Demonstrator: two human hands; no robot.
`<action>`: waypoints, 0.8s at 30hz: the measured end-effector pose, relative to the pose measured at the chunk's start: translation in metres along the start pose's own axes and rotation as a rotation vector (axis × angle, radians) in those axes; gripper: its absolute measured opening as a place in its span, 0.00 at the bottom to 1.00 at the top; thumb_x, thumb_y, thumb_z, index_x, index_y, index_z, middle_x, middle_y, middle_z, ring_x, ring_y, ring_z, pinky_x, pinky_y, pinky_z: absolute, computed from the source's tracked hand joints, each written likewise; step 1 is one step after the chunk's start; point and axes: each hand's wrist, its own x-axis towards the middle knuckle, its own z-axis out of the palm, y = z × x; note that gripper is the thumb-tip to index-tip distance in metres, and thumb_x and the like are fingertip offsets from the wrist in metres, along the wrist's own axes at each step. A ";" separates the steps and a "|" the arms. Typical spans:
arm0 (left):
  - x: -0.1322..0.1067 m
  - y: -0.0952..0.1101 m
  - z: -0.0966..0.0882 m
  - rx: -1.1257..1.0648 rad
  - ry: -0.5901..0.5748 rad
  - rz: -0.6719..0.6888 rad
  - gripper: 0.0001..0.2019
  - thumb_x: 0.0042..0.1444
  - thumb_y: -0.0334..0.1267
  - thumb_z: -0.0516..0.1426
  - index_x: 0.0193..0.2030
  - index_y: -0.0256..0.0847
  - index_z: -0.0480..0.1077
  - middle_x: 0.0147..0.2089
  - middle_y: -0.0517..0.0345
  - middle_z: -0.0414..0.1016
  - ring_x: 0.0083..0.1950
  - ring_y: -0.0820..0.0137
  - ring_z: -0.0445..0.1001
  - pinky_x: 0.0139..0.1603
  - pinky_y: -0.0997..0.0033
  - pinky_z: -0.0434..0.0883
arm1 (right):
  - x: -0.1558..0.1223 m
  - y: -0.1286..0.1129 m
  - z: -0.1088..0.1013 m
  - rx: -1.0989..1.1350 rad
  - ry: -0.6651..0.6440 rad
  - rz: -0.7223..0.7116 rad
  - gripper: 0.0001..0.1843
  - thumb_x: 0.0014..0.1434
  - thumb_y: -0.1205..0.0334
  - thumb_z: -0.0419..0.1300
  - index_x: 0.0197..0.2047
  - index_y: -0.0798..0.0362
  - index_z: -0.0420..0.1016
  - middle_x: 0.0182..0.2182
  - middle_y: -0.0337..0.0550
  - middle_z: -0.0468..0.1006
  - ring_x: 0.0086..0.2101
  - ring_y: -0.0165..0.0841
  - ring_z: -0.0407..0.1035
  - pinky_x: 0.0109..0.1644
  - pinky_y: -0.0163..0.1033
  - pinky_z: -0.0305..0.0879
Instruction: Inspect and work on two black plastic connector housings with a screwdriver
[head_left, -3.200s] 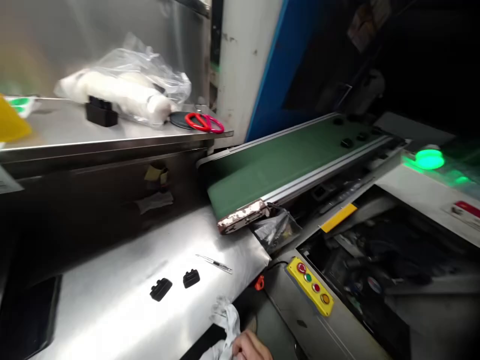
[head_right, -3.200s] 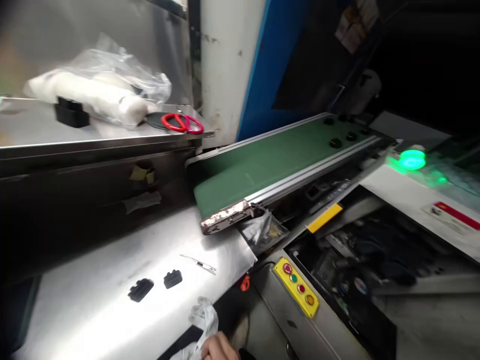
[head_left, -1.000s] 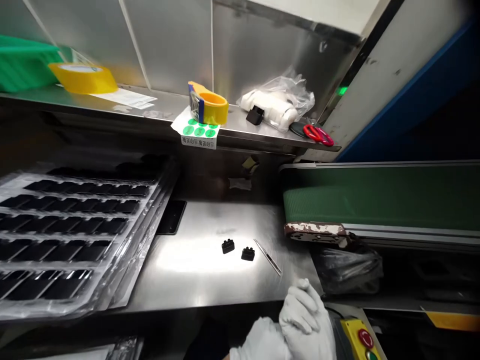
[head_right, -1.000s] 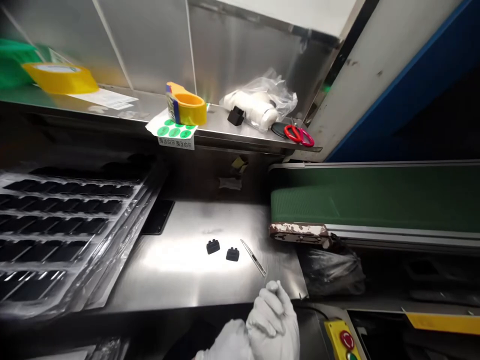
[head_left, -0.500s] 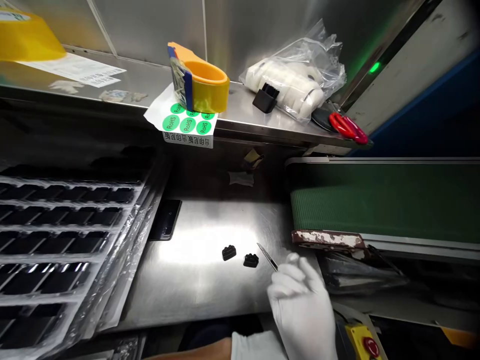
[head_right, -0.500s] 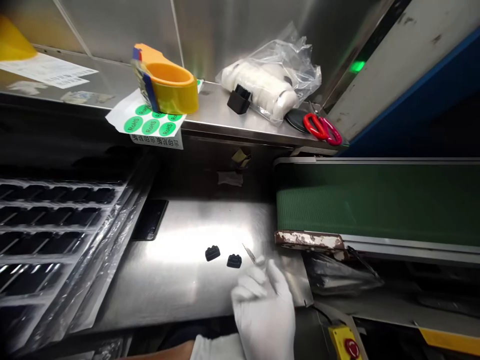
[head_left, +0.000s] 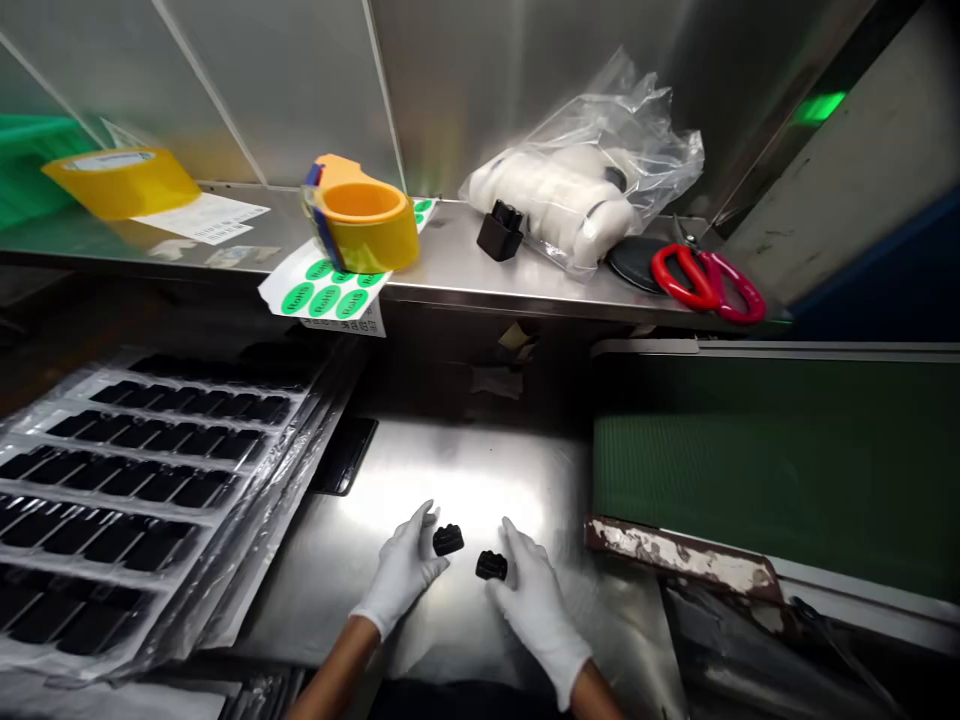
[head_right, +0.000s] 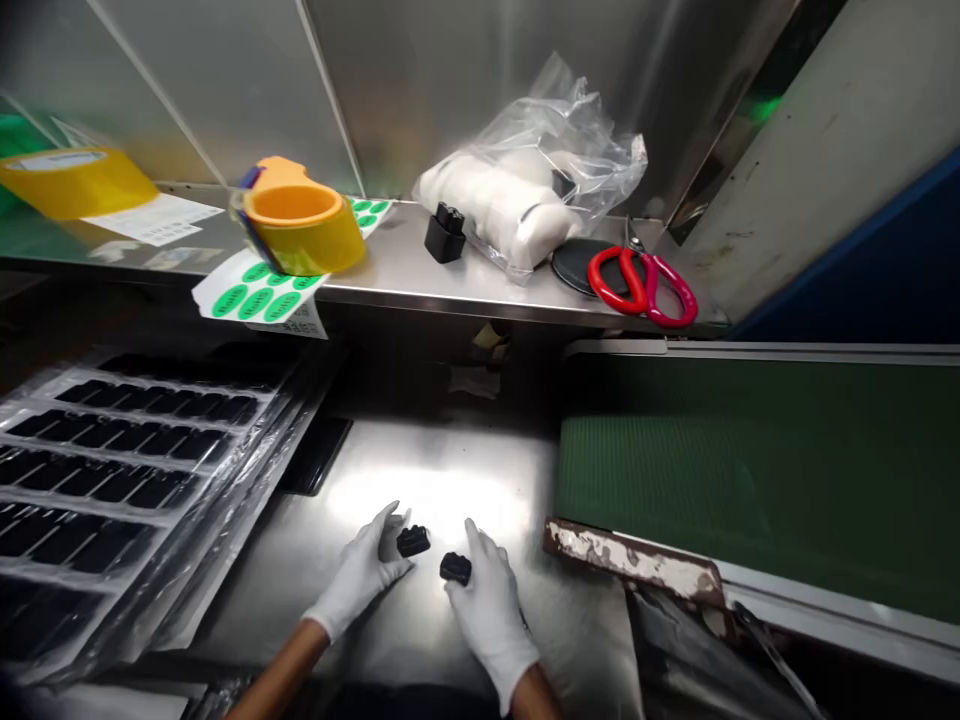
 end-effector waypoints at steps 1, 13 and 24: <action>0.002 -0.005 0.006 -0.027 -0.010 -0.022 0.35 0.44 0.26 0.64 0.62 0.39 0.63 0.54 0.48 0.75 0.58 0.55 0.71 0.64 0.52 0.63 | 0.003 0.013 0.005 -0.035 -0.020 -0.010 0.41 0.38 0.76 0.63 0.58 0.46 0.73 0.55 0.47 0.75 0.58 0.51 0.59 0.66 0.56 0.47; -0.049 0.059 -0.002 -0.637 -0.180 -0.207 0.17 0.51 0.38 0.63 0.47 0.41 0.65 0.41 0.54 0.73 0.42 0.63 0.75 0.40 0.66 0.72 | -0.003 -0.031 -0.032 0.224 -0.315 0.225 0.25 0.56 0.53 0.62 0.54 0.53 0.66 0.38 0.45 0.75 0.22 0.28 0.65 0.20 0.34 0.60; -0.086 0.144 -0.058 -0.900 -0.566 -0.358 0.20 0.54 0.30 0.60 0.54 0.42 0.64 0.44 0.55 0.71 0.35 0.71 0.74 0.33 0.74 0.72 | -0.064 -0.133 -0.069 0.554 -0.418 0.282 0.26 0.50 0.73 0.66 0.53 0.52 0.71 0.34 0.38 0.76 0.22 0.21 0.65 0.23 0.26 0.60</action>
